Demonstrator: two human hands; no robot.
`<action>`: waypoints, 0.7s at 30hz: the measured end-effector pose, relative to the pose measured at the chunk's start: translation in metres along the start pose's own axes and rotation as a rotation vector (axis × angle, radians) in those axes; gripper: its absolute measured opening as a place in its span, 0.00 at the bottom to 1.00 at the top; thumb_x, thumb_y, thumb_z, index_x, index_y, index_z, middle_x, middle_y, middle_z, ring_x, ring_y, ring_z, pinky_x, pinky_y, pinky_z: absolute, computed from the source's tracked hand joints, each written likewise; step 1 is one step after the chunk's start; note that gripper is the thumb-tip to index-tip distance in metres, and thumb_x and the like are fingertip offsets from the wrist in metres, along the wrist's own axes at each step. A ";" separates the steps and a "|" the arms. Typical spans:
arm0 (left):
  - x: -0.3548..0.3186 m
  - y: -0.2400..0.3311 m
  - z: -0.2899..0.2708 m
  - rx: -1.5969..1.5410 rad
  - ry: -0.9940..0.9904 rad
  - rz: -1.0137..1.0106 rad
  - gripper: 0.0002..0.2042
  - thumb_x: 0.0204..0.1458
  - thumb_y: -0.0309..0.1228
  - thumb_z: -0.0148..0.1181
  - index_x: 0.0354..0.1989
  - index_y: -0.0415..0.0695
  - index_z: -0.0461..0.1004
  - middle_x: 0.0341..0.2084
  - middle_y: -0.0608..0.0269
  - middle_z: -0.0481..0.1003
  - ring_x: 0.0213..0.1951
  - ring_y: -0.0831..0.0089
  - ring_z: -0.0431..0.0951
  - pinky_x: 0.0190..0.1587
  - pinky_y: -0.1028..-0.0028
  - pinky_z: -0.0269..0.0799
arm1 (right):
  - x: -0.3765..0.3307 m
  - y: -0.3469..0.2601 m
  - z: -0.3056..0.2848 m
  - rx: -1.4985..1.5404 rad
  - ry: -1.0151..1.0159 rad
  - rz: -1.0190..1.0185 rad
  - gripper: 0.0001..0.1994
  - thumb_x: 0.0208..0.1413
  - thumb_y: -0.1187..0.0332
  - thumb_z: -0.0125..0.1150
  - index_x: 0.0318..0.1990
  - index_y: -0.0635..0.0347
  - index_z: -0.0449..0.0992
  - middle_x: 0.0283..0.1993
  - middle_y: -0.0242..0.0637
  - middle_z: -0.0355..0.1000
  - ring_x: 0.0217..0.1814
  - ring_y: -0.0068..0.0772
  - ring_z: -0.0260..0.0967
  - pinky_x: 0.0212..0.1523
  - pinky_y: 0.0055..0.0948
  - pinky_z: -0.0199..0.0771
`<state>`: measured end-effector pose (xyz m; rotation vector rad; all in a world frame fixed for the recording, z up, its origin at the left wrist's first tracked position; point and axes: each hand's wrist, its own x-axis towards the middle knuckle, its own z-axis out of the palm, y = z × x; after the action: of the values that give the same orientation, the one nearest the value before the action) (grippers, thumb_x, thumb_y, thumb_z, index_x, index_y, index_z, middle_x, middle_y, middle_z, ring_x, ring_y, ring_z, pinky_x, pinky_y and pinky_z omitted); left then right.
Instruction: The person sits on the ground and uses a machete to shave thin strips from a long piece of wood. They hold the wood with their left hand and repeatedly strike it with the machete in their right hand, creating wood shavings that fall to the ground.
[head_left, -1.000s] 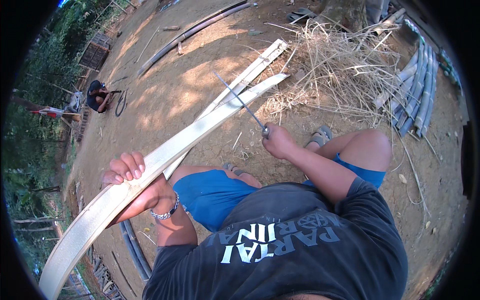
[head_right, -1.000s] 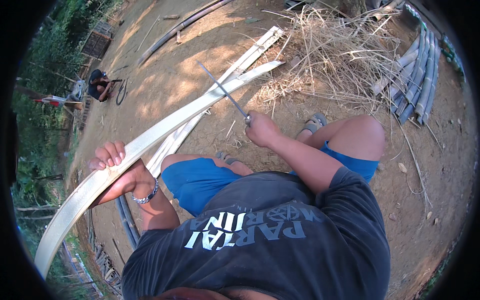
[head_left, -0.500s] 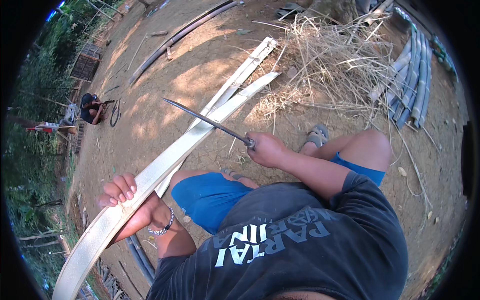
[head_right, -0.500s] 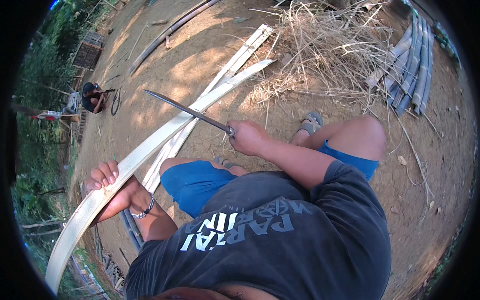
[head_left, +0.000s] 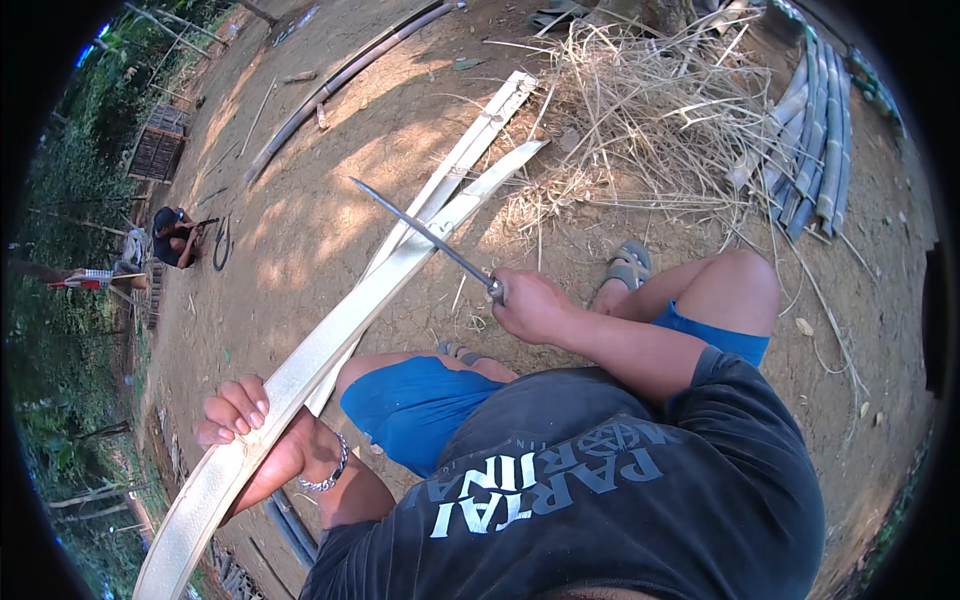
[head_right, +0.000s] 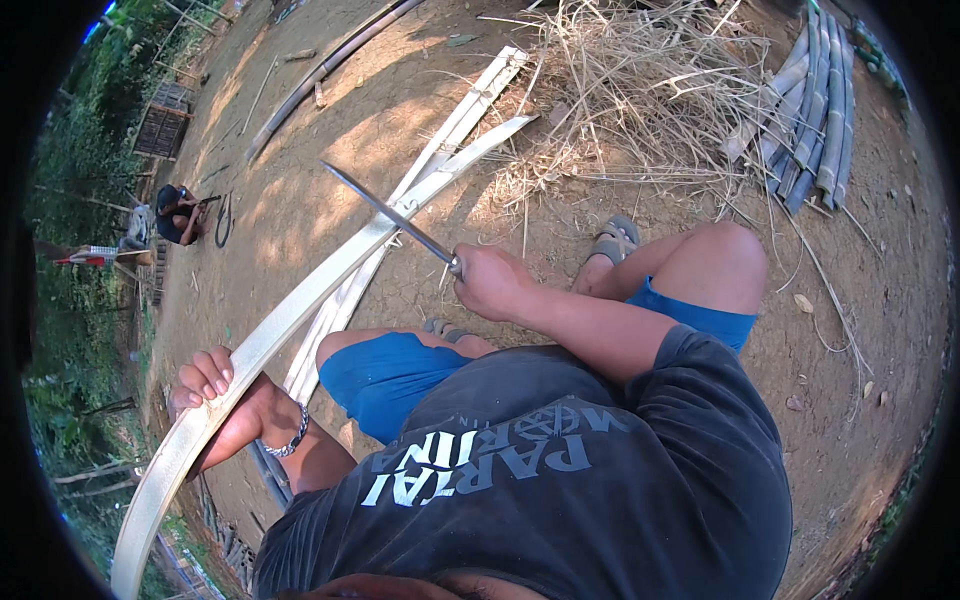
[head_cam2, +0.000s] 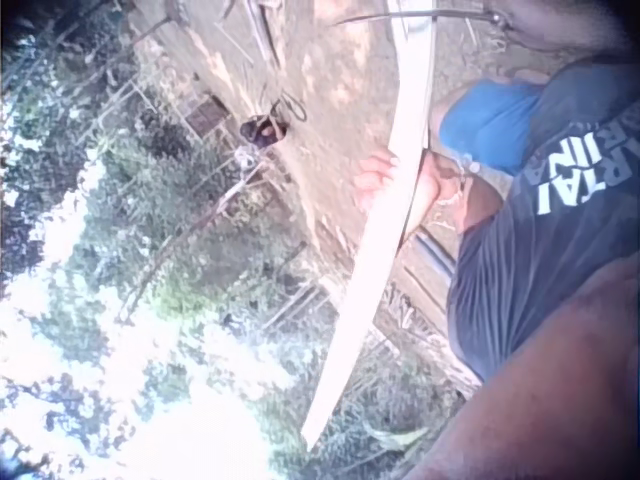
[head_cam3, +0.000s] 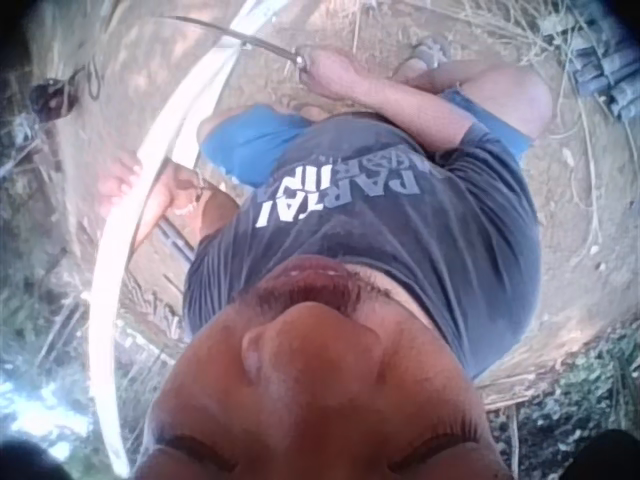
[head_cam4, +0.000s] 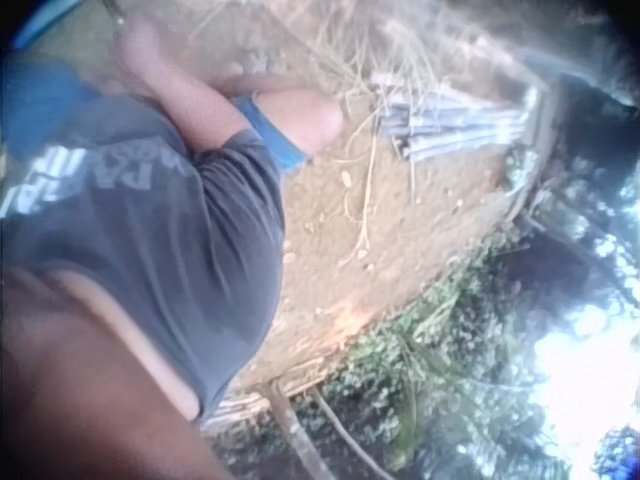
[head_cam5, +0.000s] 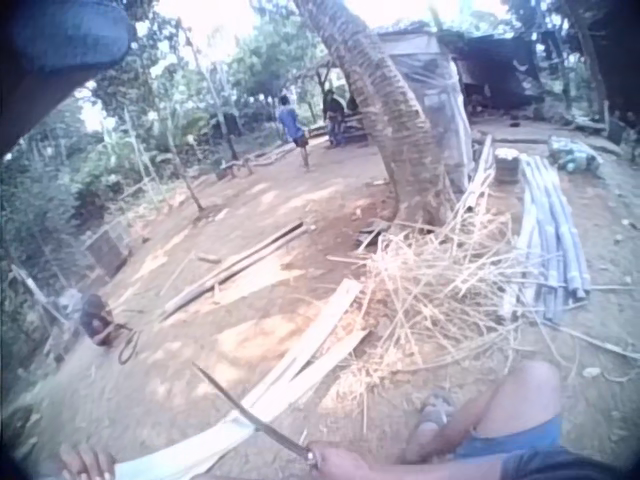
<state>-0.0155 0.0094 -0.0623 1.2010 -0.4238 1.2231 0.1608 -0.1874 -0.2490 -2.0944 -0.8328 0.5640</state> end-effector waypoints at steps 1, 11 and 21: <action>0.000 -0.002 0.001 -0.001 0.012 0.011 0.38 0.42 0.76 0.45 0.23 0.44 0.60 0.19 0.66 0.56 0.21 0.77 0.56 0.24 0.76 0.53 | -0.004 -0.013 -0.003 0.007 -0.003 -0.110 0.09 0.49 0.68 0.56 0.38 0.59 0.72 0.34 0.51 0.74 0.41 0.57 0.72 0.43 0.49 0.71; -0.005 -0.002 0.014 -0.011 0.055 0.004 0.39 0.41 0.77 0.44 0.23 0.43 0.63 0.19 0.67 0.56 0.21 0.77 0.55 0.23 0.77 0.52 | 0.048 0.077 0.010 0.003 0.050 0.209 0.08 0.49 0.69 0.55 0.36 0.61 0.72 0.37 0.52 0.75 0.43 0.54 0.73 0.45 0.48 0.72; -0.002 -0.007 0.005 -0.008 0.041 -0.015 0.41 0.41 0.78 0.42 0.23 0.43 0.63 0.18 0.66 0.56 0.20 0.77 0.56 0.23 0.78 0.52 | 0.078 0.158 0.024 0.012 0.065 0.286 0.10 0.49 0.67 0.56 0.38 0.60 0.74 0.36 0.53 0.75 0.42 0.56 0.73 0.47 0.48 0.72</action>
<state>-0.0086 0.0051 -0.0654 1.1686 -0.3883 1.2306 0.2564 -0.1926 -0.3982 -2.2239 -0.4937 0.6449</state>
